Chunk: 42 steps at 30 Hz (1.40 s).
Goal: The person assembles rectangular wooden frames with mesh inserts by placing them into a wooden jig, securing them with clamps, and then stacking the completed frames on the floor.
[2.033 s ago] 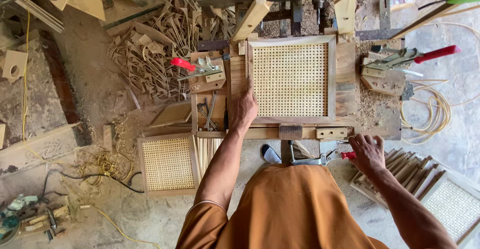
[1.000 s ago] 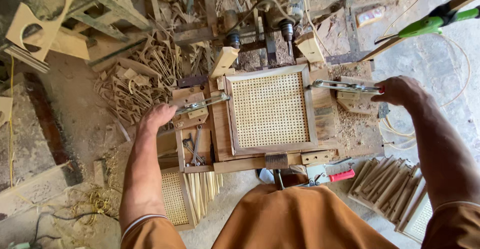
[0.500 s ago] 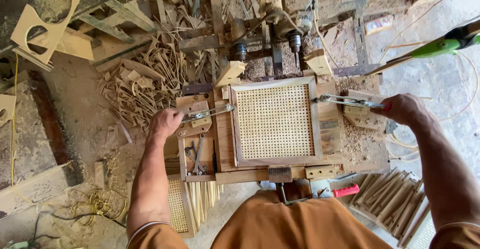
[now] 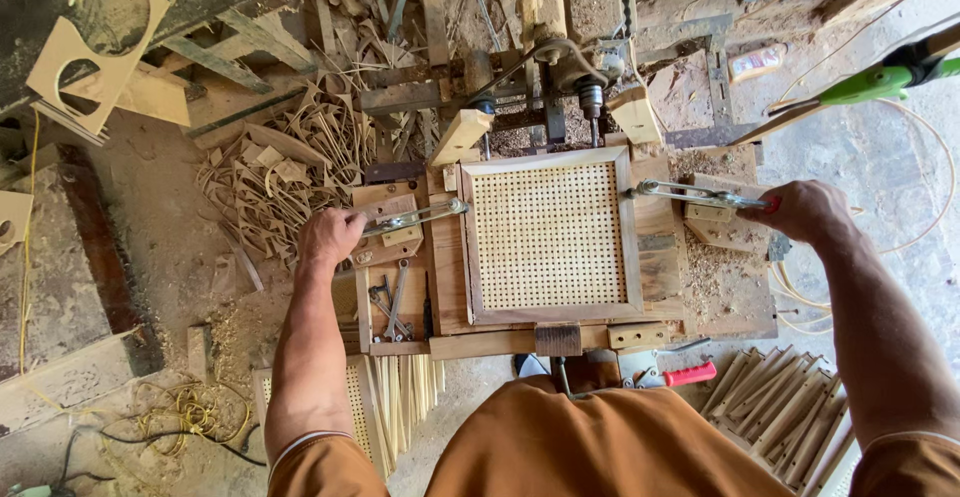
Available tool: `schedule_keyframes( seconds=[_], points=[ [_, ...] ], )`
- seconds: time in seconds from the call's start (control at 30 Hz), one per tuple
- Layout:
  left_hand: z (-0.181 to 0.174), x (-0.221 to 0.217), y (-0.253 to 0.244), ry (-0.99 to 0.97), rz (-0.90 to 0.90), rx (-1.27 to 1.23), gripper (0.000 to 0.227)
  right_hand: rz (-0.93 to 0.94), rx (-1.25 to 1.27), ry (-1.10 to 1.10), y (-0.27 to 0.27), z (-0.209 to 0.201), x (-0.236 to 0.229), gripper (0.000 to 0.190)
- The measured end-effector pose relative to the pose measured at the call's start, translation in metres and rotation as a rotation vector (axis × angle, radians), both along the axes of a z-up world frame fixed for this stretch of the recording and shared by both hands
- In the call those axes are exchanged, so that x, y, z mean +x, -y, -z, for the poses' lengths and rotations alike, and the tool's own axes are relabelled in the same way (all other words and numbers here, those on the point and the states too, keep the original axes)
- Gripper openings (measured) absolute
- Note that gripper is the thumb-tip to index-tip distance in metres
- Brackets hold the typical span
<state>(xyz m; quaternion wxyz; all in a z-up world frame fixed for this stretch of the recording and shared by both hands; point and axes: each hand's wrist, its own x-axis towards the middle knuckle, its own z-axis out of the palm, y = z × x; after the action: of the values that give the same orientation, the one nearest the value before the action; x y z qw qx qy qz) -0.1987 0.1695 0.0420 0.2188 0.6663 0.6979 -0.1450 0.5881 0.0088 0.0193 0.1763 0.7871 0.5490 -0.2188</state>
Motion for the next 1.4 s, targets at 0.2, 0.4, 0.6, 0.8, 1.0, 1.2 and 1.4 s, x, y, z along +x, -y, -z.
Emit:
schedule_keyframes(
  seconds=[0.2, 0.4, 0.6, 0.8, 1.0, 1.2, 1.4],
  points=[
    [0.0, 0.0, -0.001, 0.038, 0.053, 0.097, 0.038, -0.013, 0.007, -0.018, -0.003, 0.004, 0.003, 0.052],
    [-0.009, 0.006, -0.001, 0.03, 0.004, 0.01, 0.039, -0.027, 0.023, 0.007, -0.005, 0.0, 0.002, 0.054],
    [-0.006, 0.005, -0.002, -0.025, 0.018, -0.027, 0.046, -0.038, 0.006, 0.012, -0.002, 0.003, 0.005, 0.053],
    [-0.007, 0.005, -0.002, 0.063, 0.004, 0.029, 0.039, -0.031, -0.004, 0.042, -0.004, 0.003, 0.004, 0.053],
    [-0.009, 0.005, -0.002, -0.004, 0.02, -0.055, 0.048, -0.025, -0.002, 0.015, -0.004, 0.0, 0.003, 0.054],
    [-0.009, 0.005, -0.001, 0.069, -0.013, 0.014, 0.039, -0.009, -0.021, 0.002, 0.0, -0.002, 0.0, 0.055],
    [-0.018, 0.011, 0.0, 0.071, -0.047, -0.024, 0.039, 0.008, -0.027, -0.004, -0.003, 0.0, 0.001, 0.056]
  ],
)
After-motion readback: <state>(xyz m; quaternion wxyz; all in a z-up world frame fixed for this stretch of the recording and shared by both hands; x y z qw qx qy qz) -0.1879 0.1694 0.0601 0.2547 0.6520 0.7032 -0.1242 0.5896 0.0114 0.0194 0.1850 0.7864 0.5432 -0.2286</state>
